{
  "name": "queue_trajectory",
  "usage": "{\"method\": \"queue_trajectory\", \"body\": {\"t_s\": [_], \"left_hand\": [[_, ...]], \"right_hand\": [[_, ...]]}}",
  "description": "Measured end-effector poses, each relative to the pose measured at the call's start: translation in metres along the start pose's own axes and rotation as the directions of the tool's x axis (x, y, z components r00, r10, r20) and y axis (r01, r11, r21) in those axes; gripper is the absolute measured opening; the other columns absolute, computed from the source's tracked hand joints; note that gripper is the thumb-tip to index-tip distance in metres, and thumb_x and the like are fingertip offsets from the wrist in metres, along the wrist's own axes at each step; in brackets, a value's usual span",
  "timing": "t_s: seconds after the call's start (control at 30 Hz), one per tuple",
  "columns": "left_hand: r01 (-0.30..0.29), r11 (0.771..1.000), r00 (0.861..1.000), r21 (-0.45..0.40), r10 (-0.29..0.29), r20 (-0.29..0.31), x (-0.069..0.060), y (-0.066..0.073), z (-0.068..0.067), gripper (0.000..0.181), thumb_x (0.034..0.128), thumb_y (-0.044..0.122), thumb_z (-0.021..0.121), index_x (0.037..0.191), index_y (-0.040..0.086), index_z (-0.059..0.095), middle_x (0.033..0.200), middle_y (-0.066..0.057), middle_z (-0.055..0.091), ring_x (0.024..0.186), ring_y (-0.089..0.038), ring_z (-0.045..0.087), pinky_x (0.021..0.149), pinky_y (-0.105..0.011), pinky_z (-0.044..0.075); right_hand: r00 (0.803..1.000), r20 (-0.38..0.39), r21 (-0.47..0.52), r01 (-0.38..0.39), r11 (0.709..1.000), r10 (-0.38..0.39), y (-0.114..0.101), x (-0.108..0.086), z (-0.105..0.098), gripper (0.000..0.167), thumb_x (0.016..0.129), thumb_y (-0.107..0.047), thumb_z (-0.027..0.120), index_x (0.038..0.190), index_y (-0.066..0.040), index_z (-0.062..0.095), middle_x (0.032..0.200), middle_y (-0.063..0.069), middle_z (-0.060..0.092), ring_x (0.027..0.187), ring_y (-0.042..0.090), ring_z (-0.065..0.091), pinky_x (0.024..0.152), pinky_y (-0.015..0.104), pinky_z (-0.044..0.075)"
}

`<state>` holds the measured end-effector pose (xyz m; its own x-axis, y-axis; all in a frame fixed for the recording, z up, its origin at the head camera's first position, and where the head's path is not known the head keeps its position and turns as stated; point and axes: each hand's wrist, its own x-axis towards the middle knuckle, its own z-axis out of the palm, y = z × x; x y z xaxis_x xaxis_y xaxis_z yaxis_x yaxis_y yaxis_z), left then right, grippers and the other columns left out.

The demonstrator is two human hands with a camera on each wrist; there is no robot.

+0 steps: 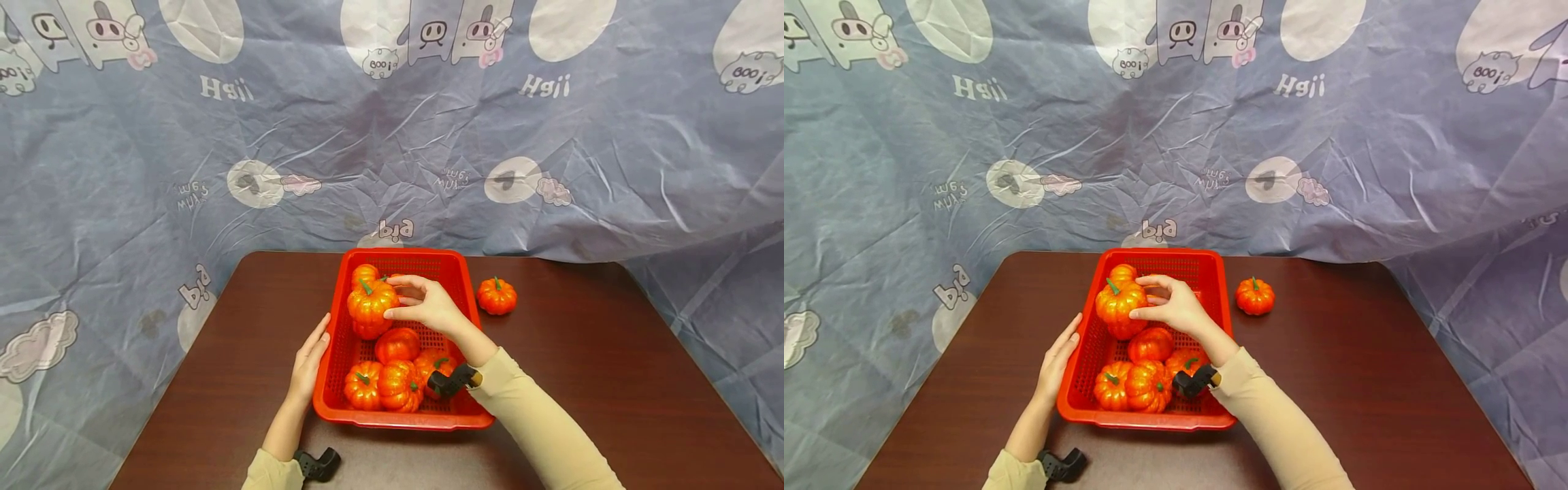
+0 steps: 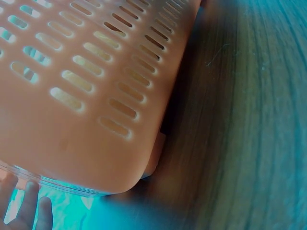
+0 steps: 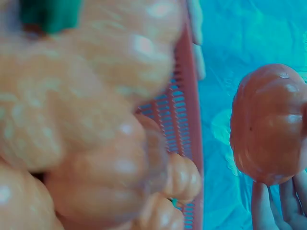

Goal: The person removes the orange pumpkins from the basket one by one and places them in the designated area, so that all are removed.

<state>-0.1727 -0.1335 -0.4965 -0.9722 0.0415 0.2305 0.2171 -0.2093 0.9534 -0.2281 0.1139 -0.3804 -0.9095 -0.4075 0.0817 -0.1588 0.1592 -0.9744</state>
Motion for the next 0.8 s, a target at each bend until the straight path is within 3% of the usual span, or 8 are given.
{"method": "queue_trajectory", "body": {"t_s": [0.23,0.43,0.63,0.8], "left_hand": [[-0.016,1.000,1.000,0.000,0.016,0.006,0.001,0.000,-0.001,0.045,0.1012,0.016,0.041,0.144,0.004,0.036,0.148,-0.011,0.034,0.127,-0.008,0.040,0.101,-0.019,0.034],[-0.015,1.000,1.000,-0.003,0.015,0.002,0.000,0.000,-0.001,0.045,0.1014,0.017,0.041,0.144,0.005,0.037,0.147,-0.010,0.034,0.127,-0.009,0.040,0.101,-0.020,0.035],[-0.005,1.000,1.000,-0.005,0.005,0.004,-0.001,-0.001,0.000,0.044,0.1016,0.016,0.040,0.144,0.006,0.036,0.148,-0.008,0.033,0.129,-0.010,0.038,0.102,-0.019,0.034],[-0.001,1.000,1.000,-0.005,0.001,0.003,-0.001,-0.001,0.000,0.045,0.1015,0.017,0.041,0.145,0.007,0.036,0.148,-0.008,0.033,0.129,-0.010,0.037,0.102,-0.019,0.034]], "right_hand": [[0.996,-0.088,0.014,-0.019,1.000,0.020,-0.010,-0.002,-0.022,0.062,0.074,-0.011,0.080,0.130,-0.006,0.055,0.130,0.010,0.054,0.113,0.029,0.055,0.092,0.036,0.047],[0.980,-0.201,0.035,-0.002,0.999,0.009,-0.015,-0.004,-0.042,0.061,0.073,-0.009,0.080,0.129,-0.006,0.056,0.128,0.012,0.055,0.112,0.029,0.056,0.088,0.032,0.049],[0.951,-0.310,0.067,0.040,0.997,-0.017,-0.012,-0.007,-0.062,0.063,0.075,-0.005,0.079,0.132,-0.001,0.052,0.127,0.019,0.055,0.109,0.027,0.058,0.083,0.024,0.051],[0.910,-0.412,0.025,0.054,0.998,-0.039,-0.002,-0.011,-0.083,0.062,0.076,-0.007,0.078,0.132,-0.001,0.051,0.128,0.020,0.054,0.107,0.021,0.058,0.083,0.020,0.049]]}}
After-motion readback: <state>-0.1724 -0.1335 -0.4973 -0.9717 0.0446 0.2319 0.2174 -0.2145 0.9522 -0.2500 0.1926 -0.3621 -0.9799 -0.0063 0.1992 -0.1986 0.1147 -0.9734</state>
